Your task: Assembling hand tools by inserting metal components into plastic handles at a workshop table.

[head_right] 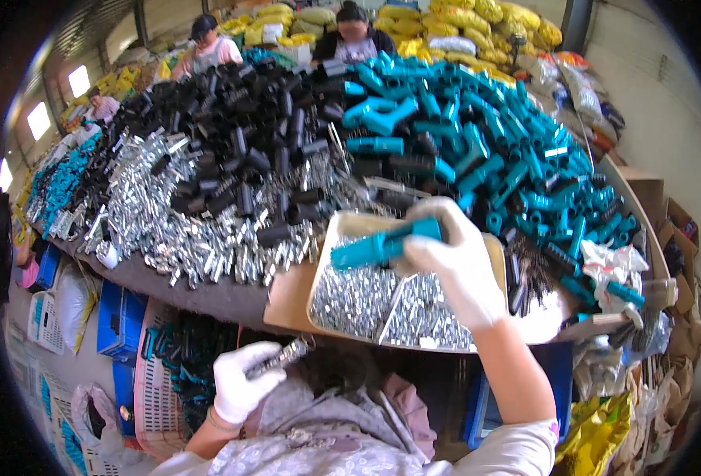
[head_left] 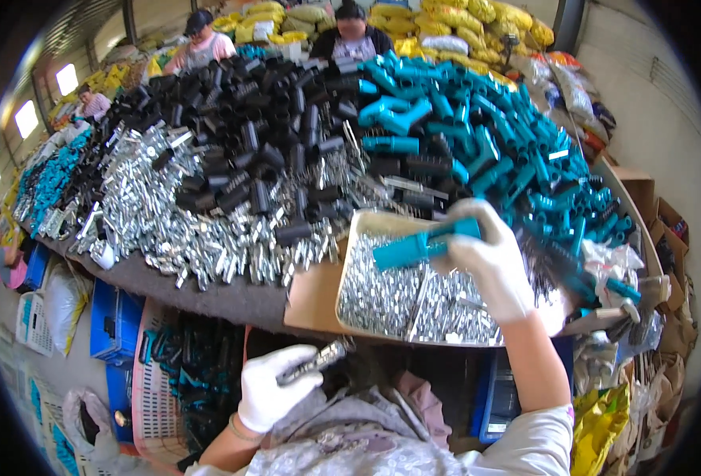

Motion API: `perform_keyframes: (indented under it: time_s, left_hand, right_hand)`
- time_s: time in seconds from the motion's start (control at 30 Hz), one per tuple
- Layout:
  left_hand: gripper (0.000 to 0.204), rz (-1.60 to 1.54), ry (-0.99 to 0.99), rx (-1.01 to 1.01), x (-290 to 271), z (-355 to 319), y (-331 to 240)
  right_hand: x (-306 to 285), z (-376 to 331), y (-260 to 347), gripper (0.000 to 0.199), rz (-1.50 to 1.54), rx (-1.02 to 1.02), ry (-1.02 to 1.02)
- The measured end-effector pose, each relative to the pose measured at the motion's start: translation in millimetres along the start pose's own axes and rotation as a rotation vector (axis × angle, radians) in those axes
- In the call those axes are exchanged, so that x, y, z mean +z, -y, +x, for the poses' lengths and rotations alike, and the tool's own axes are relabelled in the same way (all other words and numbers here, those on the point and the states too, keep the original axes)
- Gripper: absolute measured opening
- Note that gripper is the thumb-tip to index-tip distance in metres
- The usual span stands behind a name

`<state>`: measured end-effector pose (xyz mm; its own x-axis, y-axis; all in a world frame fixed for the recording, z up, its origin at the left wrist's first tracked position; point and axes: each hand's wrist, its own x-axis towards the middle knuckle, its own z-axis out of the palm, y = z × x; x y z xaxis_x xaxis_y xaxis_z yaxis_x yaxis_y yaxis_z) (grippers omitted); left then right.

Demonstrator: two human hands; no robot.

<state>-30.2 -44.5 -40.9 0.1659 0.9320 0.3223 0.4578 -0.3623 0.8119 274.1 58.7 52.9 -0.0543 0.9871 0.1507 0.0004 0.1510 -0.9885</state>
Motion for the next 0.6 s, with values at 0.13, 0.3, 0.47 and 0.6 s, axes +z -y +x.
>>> perform_keyframes:
  time_s: [0.13,0.3,0.47,0.6]
  left_hand:
    - [0.036,-0.016,0.101,0.1,12.5,15.8,-2.2]
    - [0.035,-0.036,0.288,0.243,20.0,19.8,-2.4]
    - [0.045,-0.003,0.363,0.38,19.0,11.7,-0.1]
    - [0.051,0.053,0.376,0.387,16.0,5.6,-1.7]
  right_hand:
    - [-1.5,-100.2,-26.7,0.034,0.261,0.19,0.018]
    - [-10.7,-126.5,-42.4,0.033,0.155,0.215,0.047]
    - [2.7,-113.3,-33.3,0.041,-0.389,0.267,0.556]
    - [26.6,-114.4,-49.2,0.038,-0.472,0.249,0.55]
